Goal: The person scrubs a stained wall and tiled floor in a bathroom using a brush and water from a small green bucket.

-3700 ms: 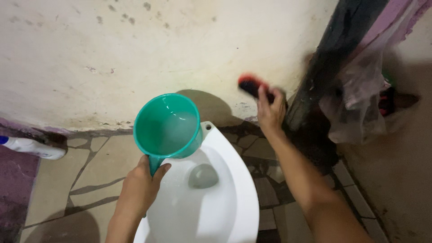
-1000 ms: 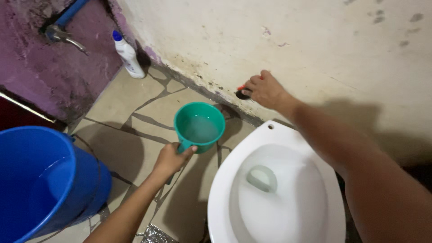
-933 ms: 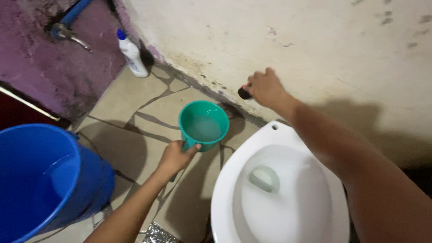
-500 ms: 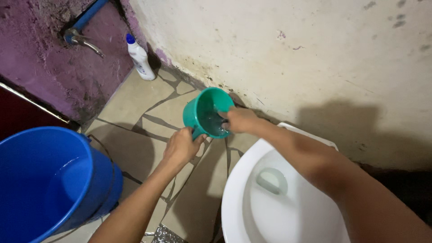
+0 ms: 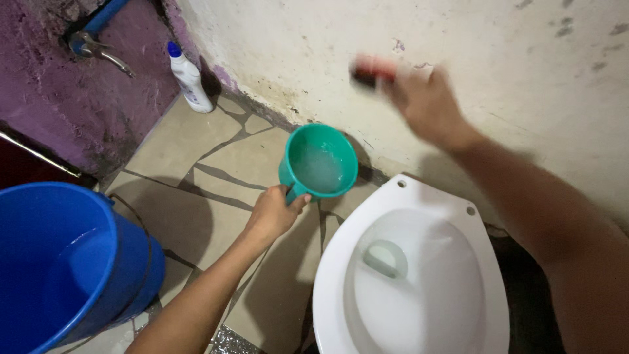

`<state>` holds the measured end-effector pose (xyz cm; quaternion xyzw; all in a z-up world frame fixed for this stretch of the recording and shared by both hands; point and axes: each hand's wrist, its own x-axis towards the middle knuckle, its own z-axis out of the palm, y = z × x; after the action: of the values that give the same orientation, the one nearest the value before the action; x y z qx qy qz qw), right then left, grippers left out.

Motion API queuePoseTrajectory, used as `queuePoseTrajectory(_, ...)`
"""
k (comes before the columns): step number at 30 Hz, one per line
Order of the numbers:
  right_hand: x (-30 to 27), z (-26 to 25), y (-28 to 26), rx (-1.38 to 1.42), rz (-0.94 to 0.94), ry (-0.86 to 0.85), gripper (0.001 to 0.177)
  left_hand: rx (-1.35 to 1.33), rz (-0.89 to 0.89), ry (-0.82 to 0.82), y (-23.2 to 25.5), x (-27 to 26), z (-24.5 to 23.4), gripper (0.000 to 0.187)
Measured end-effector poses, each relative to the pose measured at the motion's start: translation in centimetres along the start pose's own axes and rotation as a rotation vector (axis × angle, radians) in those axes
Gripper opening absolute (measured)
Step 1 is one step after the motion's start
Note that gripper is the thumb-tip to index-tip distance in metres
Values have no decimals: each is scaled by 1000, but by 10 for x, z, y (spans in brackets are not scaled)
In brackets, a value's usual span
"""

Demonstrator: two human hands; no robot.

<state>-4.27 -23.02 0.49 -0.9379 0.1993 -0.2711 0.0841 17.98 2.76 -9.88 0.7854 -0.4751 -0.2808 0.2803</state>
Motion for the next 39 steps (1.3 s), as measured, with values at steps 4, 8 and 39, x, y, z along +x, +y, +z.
queuePoseTrajectory(4,-29,24,36,-515,-429,-342,21,-14,-6,-9,-11,-6,3,47)
queuePoseTrajectory(8,10,13,32,-465,-288,-148,22,-35,-103,-72,-25,-13,10,44)
queuePoseTrajectory(39,55,65,16,-726,-388,-25,28,-365,-453,17,-114,-8,36,47)
